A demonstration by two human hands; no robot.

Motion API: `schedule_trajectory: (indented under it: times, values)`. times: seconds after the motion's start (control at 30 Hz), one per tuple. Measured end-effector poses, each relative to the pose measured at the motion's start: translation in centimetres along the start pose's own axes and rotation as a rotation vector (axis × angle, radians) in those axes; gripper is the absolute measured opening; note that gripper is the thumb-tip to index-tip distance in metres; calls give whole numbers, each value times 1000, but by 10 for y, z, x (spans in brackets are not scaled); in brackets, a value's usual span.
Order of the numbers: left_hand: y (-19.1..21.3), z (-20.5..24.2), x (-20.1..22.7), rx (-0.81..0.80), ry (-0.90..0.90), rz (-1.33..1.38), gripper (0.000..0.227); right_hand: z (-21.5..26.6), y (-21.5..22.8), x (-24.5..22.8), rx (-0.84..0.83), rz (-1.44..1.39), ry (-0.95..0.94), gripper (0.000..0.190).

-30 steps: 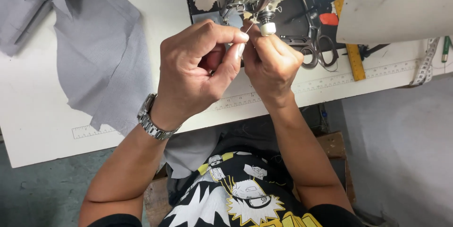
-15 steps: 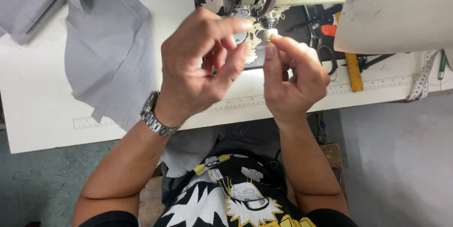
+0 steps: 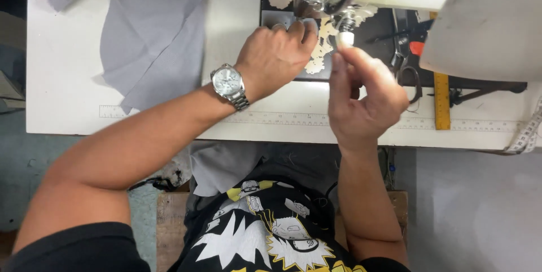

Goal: The person is performing detailed finishing work on fabric, including adjusting the sewing machine and positioning the material.

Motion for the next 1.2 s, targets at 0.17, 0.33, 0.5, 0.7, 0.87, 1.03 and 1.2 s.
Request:
schedule_trajectory:
  times: [0.17,0.33,0.5,0.7,0.87,1.03,1.2]
  values:
    - [39,8,3,-33,-84,220,5,4,-1,-5,-77,66,125,9]
    - [82,77,8,-70,72,910,38,2,-15,-12,-106,124,212,2]
    - [116,135,26,113,86,1085,32,-2,-23,-12,14,-85,240,10]
    - [136,172,43,-68,327,1854,39,23,-8,0,-202,32,-30,11]
    - [178,160,58,-80,172,1872,29,84,-14,-8,-625,104,23,41]
    - [190,144,62,-28,100,1827,34,78,3,-30,-591,-47,114,12]
    - [183,143,87,-269,5,2013,22,120,15,-38,-702,-130,178,34]
Point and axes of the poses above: each hand's wrist, its own z-axis away from the middle knuckle, its own y-axis out of the back of the hand, x = y × z, the point moved 9 cm from there along -z, towards the middle knuckle, and after that the axes turned 2 degrees about y, right-handed, at the moved point
